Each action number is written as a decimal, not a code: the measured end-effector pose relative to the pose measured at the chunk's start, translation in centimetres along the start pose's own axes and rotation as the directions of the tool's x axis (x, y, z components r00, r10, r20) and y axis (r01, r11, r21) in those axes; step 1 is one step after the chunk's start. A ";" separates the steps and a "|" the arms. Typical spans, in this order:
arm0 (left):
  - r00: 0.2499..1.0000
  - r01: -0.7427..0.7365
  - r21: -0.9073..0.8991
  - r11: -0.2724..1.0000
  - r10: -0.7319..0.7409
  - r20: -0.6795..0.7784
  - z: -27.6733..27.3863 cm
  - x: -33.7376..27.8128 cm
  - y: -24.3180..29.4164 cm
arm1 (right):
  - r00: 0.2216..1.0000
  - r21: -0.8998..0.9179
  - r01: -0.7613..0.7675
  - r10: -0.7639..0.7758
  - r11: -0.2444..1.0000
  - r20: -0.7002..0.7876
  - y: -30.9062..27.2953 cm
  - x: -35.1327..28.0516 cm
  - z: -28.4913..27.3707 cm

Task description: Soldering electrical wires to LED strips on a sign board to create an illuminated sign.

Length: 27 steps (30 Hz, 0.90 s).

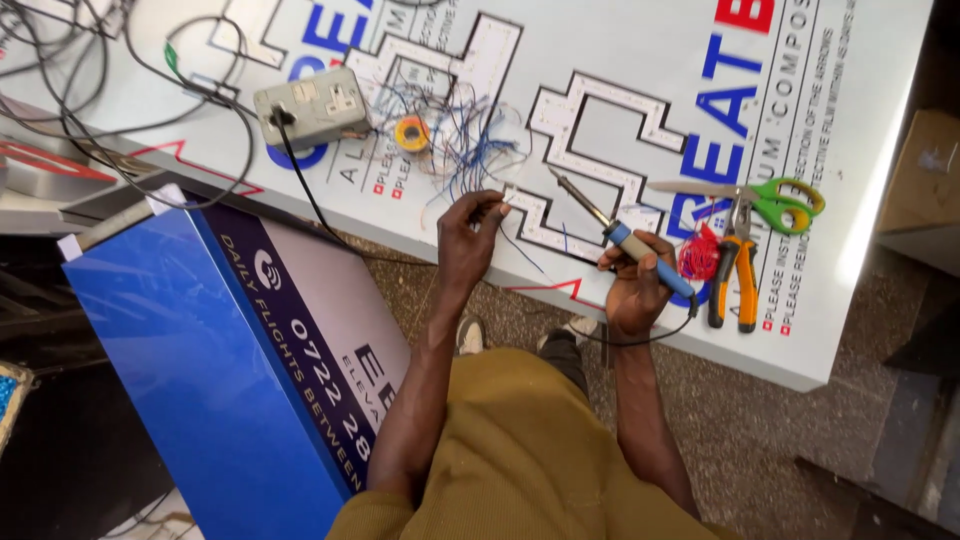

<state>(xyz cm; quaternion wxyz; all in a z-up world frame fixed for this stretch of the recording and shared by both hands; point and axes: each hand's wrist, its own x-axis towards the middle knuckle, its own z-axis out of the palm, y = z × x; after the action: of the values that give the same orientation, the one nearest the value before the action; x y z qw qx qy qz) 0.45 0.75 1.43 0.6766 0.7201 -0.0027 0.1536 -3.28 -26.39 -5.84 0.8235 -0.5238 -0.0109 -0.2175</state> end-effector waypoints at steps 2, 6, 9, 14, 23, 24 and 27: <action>1.000 0.023 0.011 1.000 -0.023 0.015 -0.1 -0.4 0.1 | 1.000 -0.007 -0.009 0.009 1.000 -0.008 -0.3 -0.1 0.2; 0.999 0.007 0.083 0.997 -0.010 0.032 0.1 0.0 -0.1 | 1.000 0.008 0.012 -0.011 1.000 -0.022 0.4 0.2 0.0; 0.999 -0.004 0.121 0.993 -0.002 0.048 0.3 0.4 -0.5 | 0.999 0.001 0.031 -0.031 1.000 -0.043 1.6 -0.2 -1.1; 0.993 -0.068 0.169 0.983 0.049 0.110 0.1 0.3 -2.3 | 0.986 -0.064 0.037 -0.047 0.997 -0.157 1.2 -0.8 -0.5; 0.979 -0.077 0.158 0.984 0.045 0.199 -0.4 0.5 -1.1 | 0.984 -0.091 0.034 -0.049 0.995 -0.170 0.9 -0.9 0.3; 0.979 -0.063 0.161 0.985 0.030 0.201 -0.5 0.5 -1.4 | 0.987 -0.088 0.034 -0.047 0.996 -0.156 0.5 -0.9 0.7; 0.974 -0.066 0.167 0.984 0.028 0.223 -0.4 0.5 -1.6 | 0.992 -0.113 0.037 -0.050 0.993 -0.113 0.1 -0.9 0.9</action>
<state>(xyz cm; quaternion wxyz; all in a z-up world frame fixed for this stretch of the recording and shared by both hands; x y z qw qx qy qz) 1.19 1.34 0.04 0.6032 0.7885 -0.0812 0.0888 -3.81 -25.23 -5.75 0.7877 -0.5546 0.0376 -0.2657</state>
